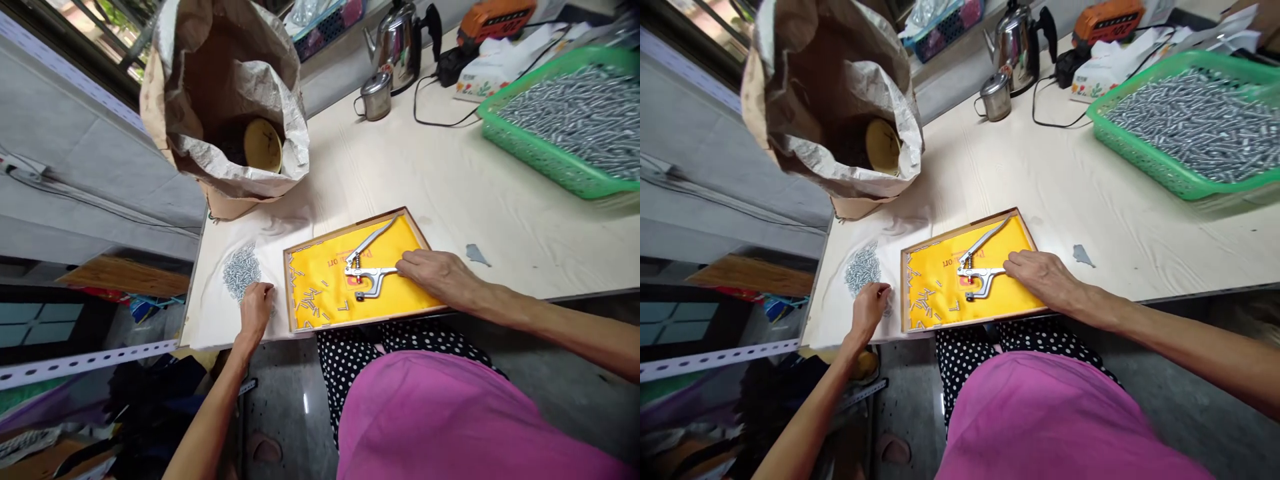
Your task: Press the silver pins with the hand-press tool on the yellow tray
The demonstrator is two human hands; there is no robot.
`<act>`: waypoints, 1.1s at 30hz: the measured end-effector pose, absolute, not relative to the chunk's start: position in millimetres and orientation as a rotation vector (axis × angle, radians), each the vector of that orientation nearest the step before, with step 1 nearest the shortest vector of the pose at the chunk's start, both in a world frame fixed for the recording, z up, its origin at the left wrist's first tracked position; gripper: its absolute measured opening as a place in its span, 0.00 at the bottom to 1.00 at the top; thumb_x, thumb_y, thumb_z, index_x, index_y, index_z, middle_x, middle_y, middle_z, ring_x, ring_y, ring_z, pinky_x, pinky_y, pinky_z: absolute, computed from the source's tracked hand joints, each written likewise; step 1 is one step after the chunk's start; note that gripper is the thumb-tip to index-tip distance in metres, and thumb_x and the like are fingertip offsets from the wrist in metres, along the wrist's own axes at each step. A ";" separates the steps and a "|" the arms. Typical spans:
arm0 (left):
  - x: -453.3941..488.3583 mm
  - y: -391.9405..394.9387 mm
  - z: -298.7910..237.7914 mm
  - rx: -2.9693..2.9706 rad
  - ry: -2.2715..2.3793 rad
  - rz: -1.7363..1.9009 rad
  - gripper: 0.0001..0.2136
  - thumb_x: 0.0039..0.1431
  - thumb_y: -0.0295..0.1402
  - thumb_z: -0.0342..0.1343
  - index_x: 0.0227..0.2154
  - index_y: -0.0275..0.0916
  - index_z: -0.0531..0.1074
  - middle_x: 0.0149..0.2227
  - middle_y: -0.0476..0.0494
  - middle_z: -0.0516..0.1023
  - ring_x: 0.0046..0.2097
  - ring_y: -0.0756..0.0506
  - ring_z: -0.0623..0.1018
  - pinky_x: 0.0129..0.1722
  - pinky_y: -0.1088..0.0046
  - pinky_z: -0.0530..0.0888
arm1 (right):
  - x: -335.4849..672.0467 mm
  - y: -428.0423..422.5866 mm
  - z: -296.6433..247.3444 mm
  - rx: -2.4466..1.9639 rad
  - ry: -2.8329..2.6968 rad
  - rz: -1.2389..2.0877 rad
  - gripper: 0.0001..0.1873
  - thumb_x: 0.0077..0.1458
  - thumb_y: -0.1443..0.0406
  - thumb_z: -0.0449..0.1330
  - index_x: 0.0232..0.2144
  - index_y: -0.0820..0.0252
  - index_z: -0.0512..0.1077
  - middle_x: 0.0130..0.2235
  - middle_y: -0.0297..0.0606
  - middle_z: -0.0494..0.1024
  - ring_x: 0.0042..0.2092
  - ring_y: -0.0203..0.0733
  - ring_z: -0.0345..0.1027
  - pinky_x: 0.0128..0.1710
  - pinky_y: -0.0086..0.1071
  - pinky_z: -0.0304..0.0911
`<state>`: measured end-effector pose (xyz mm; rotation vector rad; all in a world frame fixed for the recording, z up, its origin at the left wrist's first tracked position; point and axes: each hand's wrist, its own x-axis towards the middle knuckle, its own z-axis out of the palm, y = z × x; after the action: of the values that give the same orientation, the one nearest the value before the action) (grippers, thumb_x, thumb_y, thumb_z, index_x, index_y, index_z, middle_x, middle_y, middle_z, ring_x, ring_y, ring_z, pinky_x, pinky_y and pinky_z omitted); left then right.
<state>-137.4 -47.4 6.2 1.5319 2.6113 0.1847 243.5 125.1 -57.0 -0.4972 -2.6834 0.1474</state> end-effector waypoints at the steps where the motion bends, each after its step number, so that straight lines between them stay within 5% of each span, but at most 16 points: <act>1: -124.7 -42.8 8.3 1.445 2.562 0.363 0.09 0.60 0.34 0.55 0.34 0.36 0.79 0.37 0.39 0.81 0.40 0.41 0.78 0.42 0.65 0.74 | 243.1 125.5 -56.7 -0.504 -2.695 0.157 0.12 0.64 0.75 0.50 0.31 0.58 0.67 0.30 0.36 0.70 0.31 0.40 0.61 0.31 0.32 0.51; 8: -9.7 0.6 2.5 0.891 1.946 0.872 0.19 0.47 0.47 0.66 0.32 0.33 0.80 0.27 0.45 0.79 0.24 0.52 0.70 0.24 0.76 0.66 | 239.5 126.7 -53.6 -0.598 -2.818 0.162 0.12 0.64 0.76 0.47 0.34 0.58 0.67 0.33 0.39 0.72 0.33 0.40 0.61 0.30 0.34 0.50; 33: 12.0 26.8 -10.3 0.930 1.967 0.545 0.16 0.45 0.47 0.62 0.21 0.37 0.74 0.19 0.51 0.70 0.21 0.52 0.67 0.21 0.76 0.63 | 238.3 125.1 -44.5 -0.664 -2.816 0.285 0.14 0.65 0.74 0.45 0.35 0.59 0.68 0.34 0.40 0.74 0.34 0.40 0.62 0.31 0.35 0.49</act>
<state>12.0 26.8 -10.3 0.9304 1.9675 0.5450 238.3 125.1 -44.5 -0.6639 -2.8158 0.2854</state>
